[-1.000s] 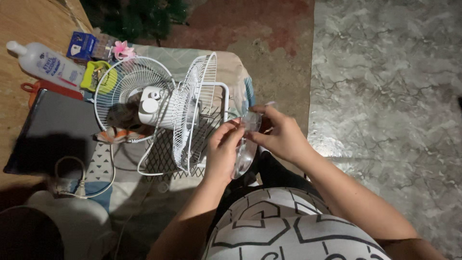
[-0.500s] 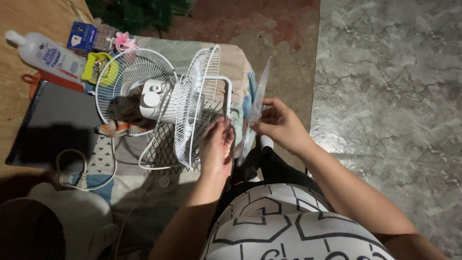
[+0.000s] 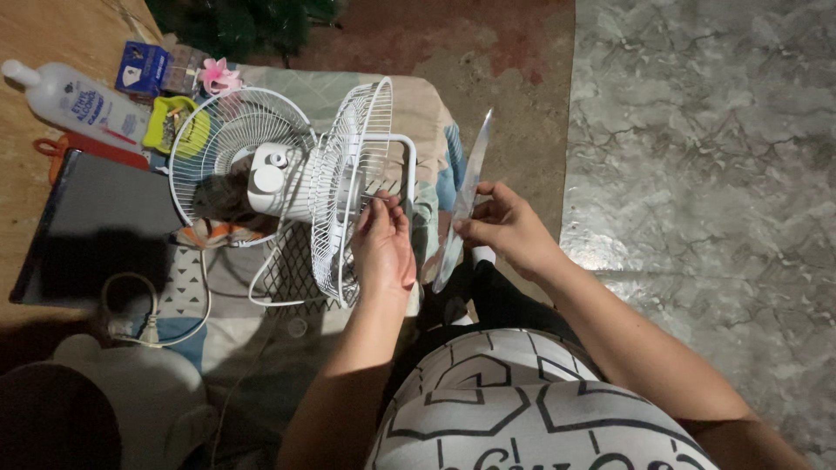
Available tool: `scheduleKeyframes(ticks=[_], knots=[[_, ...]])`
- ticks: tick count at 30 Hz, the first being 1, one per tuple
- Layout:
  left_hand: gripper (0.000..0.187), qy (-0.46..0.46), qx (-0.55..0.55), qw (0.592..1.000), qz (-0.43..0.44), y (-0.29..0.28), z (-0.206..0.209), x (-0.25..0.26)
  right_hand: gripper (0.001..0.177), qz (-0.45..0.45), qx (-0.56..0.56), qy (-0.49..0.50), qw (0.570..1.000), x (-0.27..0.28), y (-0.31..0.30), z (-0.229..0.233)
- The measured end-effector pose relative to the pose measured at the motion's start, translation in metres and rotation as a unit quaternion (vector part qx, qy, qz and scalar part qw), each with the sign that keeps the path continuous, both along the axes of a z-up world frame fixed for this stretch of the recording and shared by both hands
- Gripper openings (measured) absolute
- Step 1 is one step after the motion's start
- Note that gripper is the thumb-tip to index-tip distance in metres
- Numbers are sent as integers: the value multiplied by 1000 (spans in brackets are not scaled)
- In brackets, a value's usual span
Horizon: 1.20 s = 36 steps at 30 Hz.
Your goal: The person assembles a small white electric fan by attaching the front and rear grilles and securing the blades. They manipulate the fan parts on a table, aligning and snapping the components together, and then wipe the assembled fan with a cloth.
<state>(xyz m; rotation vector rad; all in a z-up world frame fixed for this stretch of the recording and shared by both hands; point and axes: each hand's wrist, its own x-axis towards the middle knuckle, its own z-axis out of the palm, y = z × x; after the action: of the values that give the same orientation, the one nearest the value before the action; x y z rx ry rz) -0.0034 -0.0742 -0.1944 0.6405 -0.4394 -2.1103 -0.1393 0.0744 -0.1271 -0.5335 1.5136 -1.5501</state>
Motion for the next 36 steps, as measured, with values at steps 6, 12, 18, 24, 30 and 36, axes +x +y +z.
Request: scheduleKeyframes(ticks=[6,12,18,24,30,36], knots=[[23,-23,-23,999,-8,-1,-8,-1,58,12,-25,29,999,4,-5,0],[25,28,-46,998,-32,-1,-4,4,56,5,72,300,951,18,-11,26],[24,-11,-49,998,-23,-1,-5,4,58,12,92,338,936,25,-11,40],[27,-30,-72,997,-7,-1,0,3,60,3,54,343,938,23,-13,33],[29,-38,-81,996,-24,0,6,7,60,10,89,348,933,24,-14,33],[26,-14,-89,996,15,1,4,3,62,14,81,363,928,24,-19,32]])
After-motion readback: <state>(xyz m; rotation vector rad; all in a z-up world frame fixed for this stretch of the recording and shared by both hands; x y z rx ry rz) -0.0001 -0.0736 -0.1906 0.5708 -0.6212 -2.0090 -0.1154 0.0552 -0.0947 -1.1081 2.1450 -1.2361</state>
